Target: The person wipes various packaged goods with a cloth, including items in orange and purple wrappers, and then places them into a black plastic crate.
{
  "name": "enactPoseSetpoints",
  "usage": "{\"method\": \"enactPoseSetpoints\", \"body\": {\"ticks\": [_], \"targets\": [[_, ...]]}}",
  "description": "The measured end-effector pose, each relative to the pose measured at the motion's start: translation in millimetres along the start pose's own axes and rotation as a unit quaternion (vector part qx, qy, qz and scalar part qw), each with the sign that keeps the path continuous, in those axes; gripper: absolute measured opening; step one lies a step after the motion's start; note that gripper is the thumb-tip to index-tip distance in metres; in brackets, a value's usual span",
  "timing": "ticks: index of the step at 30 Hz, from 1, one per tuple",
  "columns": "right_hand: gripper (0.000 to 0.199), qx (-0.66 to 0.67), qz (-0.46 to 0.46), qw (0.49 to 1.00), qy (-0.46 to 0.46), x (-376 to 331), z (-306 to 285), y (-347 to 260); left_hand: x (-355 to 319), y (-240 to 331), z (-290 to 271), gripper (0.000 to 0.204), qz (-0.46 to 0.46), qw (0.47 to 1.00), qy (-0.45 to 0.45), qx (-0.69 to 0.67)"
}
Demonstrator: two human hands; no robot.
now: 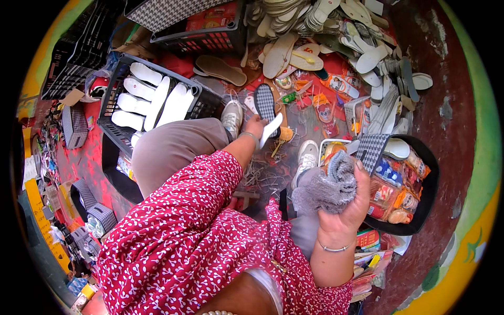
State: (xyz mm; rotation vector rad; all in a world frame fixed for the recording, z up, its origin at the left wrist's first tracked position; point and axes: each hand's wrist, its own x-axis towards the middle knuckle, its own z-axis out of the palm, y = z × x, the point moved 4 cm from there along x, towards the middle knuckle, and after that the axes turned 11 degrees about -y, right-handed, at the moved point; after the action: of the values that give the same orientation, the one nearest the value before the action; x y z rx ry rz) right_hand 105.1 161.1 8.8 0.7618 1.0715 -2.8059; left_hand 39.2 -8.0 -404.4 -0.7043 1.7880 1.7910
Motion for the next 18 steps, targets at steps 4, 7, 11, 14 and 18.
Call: {"method": "enactPoseSetpoints", "body": {"ticks": [4, 7, 11, 14, 18], "targets": [[0.020, 0.016, 0.014, 1.000, -0.015, -7, 13, 5, 37, 23, -17, 0.012, 0.010, 0.981, 0.030, -0.194], [0.020, 0.010, 0.040, 0.999, -0.007, -5, 17, 4, 108, -2, -87, 0.015, 0.035, 0.993, 0.100, -0.061], [0.020, 0.015, 0.018, 0.999, 0.034, -8, 14, 9, 103, 87, -95, 0.010, 0.009, 0.936, 0.079, -0.342], [0.021, 0.007, 0.016, 0.999, 0.041, -7, 17, 9, 103, 103, -104, 0.011, 0.015, 0.886, 0.130, -0.444], [0.021, 0.010, 0.002, 1.000, 0.023, -11, 17, 13, 89, 97, -101, 0.016, -0.037, 0.935, 0.089, -0.341]]}}
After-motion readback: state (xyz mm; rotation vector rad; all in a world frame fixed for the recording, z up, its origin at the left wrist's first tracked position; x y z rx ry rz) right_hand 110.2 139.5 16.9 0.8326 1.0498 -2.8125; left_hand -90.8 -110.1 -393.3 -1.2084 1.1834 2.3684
